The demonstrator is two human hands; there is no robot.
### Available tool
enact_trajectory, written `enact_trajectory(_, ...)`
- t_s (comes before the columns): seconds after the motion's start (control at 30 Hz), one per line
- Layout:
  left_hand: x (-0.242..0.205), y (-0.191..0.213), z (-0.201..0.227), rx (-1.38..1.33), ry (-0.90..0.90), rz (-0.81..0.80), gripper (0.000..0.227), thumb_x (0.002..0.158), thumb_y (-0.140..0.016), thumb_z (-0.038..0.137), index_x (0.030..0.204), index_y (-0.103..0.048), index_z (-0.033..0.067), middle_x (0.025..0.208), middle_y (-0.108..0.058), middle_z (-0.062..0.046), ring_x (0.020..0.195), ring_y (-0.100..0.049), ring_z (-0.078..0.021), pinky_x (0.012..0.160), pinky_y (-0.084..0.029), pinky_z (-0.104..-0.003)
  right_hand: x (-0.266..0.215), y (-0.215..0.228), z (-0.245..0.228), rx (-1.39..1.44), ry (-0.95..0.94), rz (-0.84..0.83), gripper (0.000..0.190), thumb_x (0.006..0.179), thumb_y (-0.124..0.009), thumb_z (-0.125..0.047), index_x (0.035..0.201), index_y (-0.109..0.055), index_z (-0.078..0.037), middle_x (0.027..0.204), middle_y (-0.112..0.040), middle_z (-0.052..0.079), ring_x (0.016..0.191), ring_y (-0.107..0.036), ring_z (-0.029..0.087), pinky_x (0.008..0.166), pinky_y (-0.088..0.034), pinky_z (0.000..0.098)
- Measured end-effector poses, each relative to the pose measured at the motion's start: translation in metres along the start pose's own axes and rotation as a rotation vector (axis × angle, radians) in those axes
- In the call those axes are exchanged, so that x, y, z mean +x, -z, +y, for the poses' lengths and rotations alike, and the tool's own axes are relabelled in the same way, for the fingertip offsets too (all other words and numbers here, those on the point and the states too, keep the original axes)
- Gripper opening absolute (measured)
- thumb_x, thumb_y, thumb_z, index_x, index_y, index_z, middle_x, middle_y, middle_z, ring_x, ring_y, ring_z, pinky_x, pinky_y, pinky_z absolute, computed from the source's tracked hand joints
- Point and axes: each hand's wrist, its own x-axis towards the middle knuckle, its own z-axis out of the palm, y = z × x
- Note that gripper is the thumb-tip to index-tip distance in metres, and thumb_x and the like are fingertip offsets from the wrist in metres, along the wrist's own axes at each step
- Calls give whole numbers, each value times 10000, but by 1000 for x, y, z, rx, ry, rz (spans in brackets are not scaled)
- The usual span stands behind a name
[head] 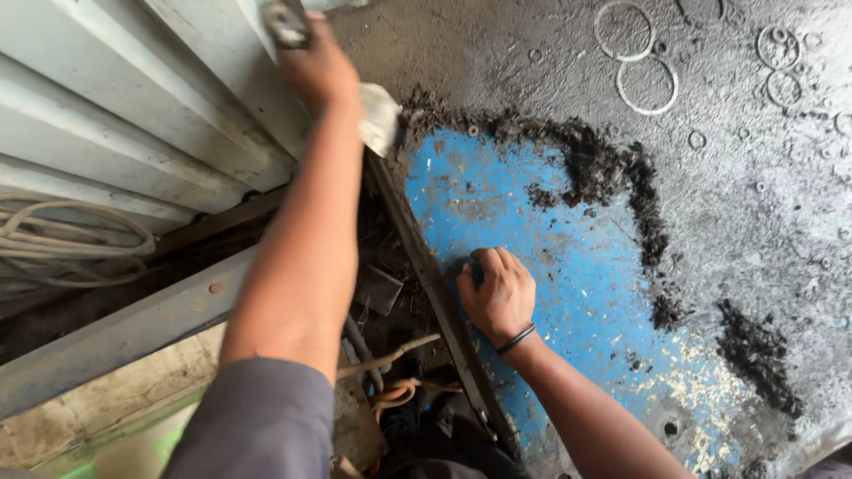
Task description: The person uses a metal scraper to remove a thick, dark, tar-like substance from a blue painted metal surface. The person systematically scrapes the material off the surface, revealing the blue paint underneath. A second person is visible in the background working on a different section of the same surface.
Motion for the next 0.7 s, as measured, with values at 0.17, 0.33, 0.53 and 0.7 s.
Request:
enact_trajectory(0.17, -22, -4, 2, -304, 345, -106, 410, 915, -684, 351, 847, -659, -52, 736, -706, -136, 604, -668, -256, 573, -588, -466, -1, -2, 1, 4, -14, -11, 142, 835, -694, -164, 897, -670, -38, 829, -657, 139, 787, -656, 350, 704, -523, 460)
enact_trajectory(0.33, -100, -27, 12, -19, 140, -155, 417, 939, -751, 396, 883, -666, -8, 711, -658, -141, 560, -599, -186, 508, -502, -433, 1, 1, 0, 33, -45, -4, 135, 828, -695, -159, 904, -678, -49, 830, -665, 140, 788, -657, 355, 702, -527, 458)
enact_trajectory(0.53, -17, -4, 22, -262, 312, -103, 295, 862, -681, 280, 762, -625, 8, 524, -609, -30, 380, -587, -183, 358, -482, -404, 0, -1, 2, 50, -42, 4, 140, 827, -707, -157, 898, -671, -42, 814, -649, 145, 781, -647, 366, 689, -515, 469)
enact_trajectory(0.7, -141, -26, 27, -146, 7, -229, 415, 880, -696, 388, 773, -666, -11, 617, -664, -45, 553, -674, -191, 545, -532, -416, -5, 1, 4, 66, -40, 13, 113, 834, -694, -144, 878, -659, -46, 802, -638, 148, 769, -639, 372, 695, -511, 473)
